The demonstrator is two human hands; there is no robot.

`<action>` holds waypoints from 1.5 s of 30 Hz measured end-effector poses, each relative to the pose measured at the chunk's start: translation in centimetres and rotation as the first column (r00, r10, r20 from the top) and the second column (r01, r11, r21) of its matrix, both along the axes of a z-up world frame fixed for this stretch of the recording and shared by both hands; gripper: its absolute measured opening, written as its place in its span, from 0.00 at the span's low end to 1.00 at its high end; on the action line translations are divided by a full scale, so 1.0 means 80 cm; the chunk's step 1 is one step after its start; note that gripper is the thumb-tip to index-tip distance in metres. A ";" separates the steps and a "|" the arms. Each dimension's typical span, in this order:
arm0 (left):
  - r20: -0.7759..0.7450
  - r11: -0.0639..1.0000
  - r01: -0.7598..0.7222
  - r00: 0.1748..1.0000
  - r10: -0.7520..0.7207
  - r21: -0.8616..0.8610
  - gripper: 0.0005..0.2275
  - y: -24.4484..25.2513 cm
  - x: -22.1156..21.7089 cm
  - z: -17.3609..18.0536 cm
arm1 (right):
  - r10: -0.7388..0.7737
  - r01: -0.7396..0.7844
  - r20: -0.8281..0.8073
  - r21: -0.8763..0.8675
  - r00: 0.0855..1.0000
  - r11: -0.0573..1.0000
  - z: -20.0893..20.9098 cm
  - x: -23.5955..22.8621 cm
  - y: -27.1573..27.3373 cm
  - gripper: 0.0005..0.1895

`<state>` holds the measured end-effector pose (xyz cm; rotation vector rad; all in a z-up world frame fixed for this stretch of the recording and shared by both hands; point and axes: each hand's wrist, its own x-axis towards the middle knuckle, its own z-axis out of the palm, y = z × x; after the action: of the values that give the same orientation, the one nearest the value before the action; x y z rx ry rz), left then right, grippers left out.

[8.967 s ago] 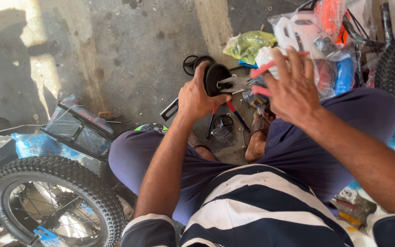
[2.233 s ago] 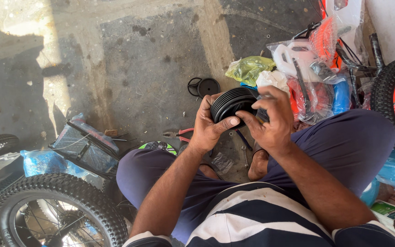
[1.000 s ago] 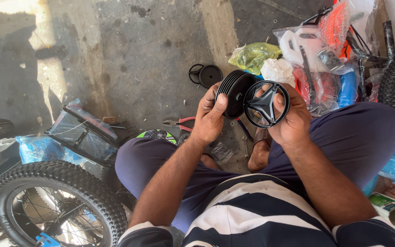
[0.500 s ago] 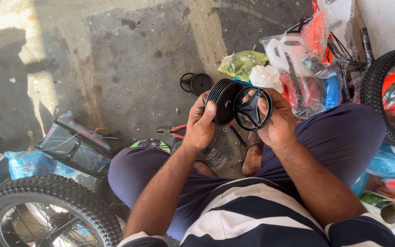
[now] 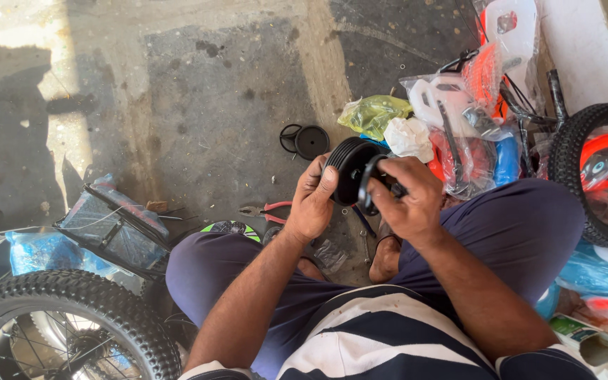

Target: The person sits on the floor and uses pliers to cut a zip tie on a plastic-wrapped bicycle part. They then pick up a black plastic hub, insert a metal clip, and use pliers to secure it. The person continues to manipulate the hub and other small components.

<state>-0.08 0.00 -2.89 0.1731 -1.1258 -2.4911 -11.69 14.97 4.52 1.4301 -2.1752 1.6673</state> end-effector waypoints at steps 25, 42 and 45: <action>0.138 0.968 0.130 0.985 -0.101 -0.215 0.23 -0.004 0.009 0.056 | -0.163 0.180 -0.130 0.133 0.978 0.975 0.025 0.015 -0.010 0.12; 0.539 0.721 0.325 0.839 0.079 -0.612 0.24 -0.001 0.004 0.070 | -0.007 -0.212 0.413 0.482 0.911 0.850 -0.003 -0.009 0.004 0.24; 0.480 0.657 0.283 0.866 0.137 -0.698 0.24 0.000 0.006 0.066 | 0.035 -0.212 0.397 0.410 0.917 0.887 -0.007 -0.007 0.006 0.23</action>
<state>0.39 -0.04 2.38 0.5517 -2.3382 -1.8322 -12.25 15.47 3.94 1.4631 -2.8977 1.6732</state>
